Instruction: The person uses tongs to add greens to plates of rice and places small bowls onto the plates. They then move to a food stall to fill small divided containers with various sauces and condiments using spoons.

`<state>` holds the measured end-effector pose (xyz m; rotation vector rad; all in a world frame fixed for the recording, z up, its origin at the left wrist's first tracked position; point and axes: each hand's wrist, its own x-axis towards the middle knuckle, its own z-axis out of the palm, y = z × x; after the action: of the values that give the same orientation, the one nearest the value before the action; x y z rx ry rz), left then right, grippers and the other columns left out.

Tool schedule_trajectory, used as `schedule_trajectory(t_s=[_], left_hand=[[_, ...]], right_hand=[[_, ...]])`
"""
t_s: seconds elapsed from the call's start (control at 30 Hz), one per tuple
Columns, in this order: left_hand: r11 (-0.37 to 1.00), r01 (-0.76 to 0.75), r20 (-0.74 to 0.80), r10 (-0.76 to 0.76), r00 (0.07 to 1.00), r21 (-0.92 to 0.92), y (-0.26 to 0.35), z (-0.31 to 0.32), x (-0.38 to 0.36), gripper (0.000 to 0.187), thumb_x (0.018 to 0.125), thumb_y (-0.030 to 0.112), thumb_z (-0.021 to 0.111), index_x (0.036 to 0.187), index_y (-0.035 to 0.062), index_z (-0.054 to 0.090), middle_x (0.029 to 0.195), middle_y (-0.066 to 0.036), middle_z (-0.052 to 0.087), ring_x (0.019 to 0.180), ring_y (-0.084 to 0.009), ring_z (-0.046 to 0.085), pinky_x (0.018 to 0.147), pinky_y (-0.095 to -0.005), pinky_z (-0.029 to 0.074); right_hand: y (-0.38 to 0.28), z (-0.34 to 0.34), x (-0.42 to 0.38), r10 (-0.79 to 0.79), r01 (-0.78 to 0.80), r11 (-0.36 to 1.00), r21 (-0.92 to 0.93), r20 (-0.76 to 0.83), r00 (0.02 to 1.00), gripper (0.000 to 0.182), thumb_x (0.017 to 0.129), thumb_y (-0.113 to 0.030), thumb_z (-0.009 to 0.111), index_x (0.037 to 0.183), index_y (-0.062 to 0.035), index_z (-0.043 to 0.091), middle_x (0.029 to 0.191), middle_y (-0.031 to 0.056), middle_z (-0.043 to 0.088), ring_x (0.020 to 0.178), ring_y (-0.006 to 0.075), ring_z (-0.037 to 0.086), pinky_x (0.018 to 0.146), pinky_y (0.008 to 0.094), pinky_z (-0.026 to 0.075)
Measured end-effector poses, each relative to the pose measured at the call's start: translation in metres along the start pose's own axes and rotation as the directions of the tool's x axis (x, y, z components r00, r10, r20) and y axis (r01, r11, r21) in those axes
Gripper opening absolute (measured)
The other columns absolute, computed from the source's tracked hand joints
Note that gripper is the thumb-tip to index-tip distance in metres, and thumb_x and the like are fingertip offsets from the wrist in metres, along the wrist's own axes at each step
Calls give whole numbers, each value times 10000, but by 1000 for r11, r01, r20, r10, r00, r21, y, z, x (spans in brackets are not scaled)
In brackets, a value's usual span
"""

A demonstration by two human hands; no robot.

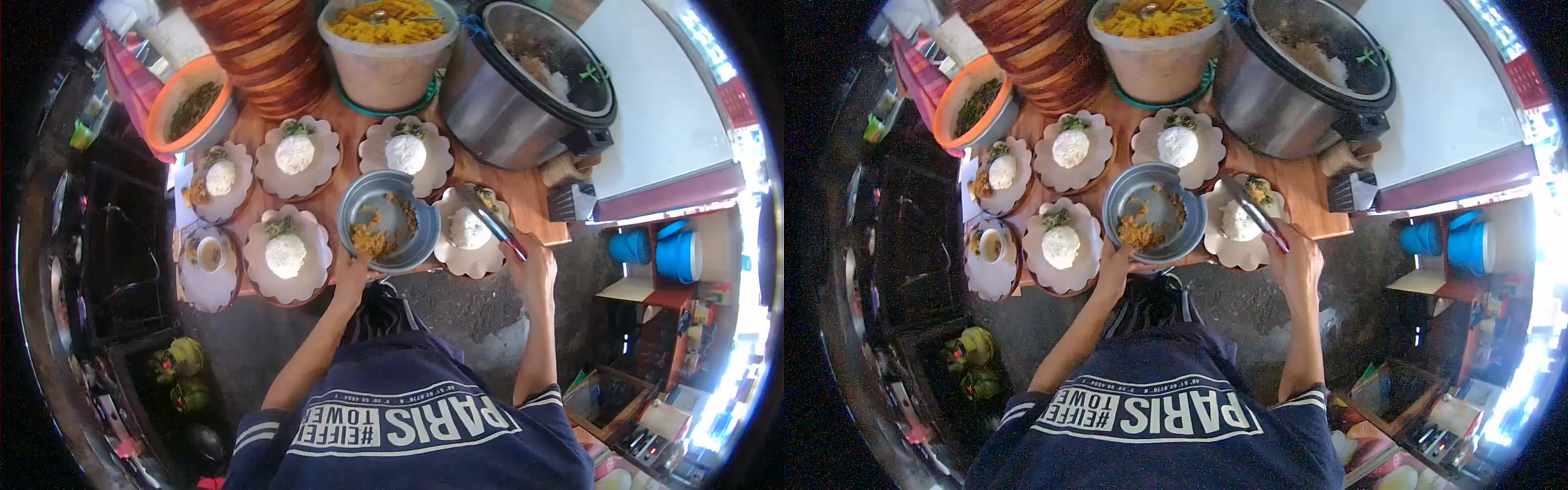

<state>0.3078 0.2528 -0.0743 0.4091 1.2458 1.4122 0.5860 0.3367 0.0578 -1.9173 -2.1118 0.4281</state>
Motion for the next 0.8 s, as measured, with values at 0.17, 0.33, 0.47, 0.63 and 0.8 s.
schedule_trajectory(t_s=[0.17, 0.33, 0.47, 0.63, 0.8], left_hand=[[980, -73, -43, 83, 996, 186, -7, -12, 8, 505, 877, 11, 451, 1366, 28, 324, 1266, -109, 485, 1161, -222, 508, 918, -348, 472], [976, -161, -78, 174, 982, 150, -3, -20, 9, 484, 874, -2, 499, 1340, -3, 367, 1268, -108, 496, 1169, -202, 477, 1009, -318, 359], [955, -197, -67, 216, 974, 220, -2, -29, 9, 525, 870, -11, 454, 1376, 18, 319, 1295, -111, 474, 1195, -207, 471, 1014, -341, 375], [978, -167, -73, 177, 981, 128, 14, -34, 13, 529, 853, -28, 449, 1366, 13, 327, 1290, -109, 482, 1185, -209, 480, 1013, -339, 377], [999, -40, -127, 38, 991, -20, 30, -31, 18, 510, 845, -44, 442, 1342, 23, 350, 1243, -108, 513, 1100, -217, 553, 863, -339, 499]], right_hand=[[-36, 23, 6, -233, 159, 958, 240, 324, 917, 346, 792, -288, 691, 1100, -131, 664, 956, 99, 661, 830, 290, 652, 716, 372, 505], [-50, 54, 4, -460, 404, 885, 230, 309, 832, 365, 774, -263, 700, 1105, -118, 649, 909, 98, 640, 829, 301, 633, 701, 391, 501], [-66, 68, -2, -543, 519, 839, 163, 230, 807, 364, 767, -222, 694, 1109, -111, 639, 843, 98, 607, 803, 296, 616, 685, 407, 493], [-72, 80, 1, -582, 563, 812, 153, 140, 801, 331, 789, -203, 671, 1108, -116, 642, 829, 85, 604, 777, 278, 612, 671, 401, 489], [-75, 67, 16, -406, 348, 908, 234, 285, 868, 344, 794, -232, 694, 1124, -144, 657, 839, 79, 633, 752, 268, 631, 677, 369, 493]])
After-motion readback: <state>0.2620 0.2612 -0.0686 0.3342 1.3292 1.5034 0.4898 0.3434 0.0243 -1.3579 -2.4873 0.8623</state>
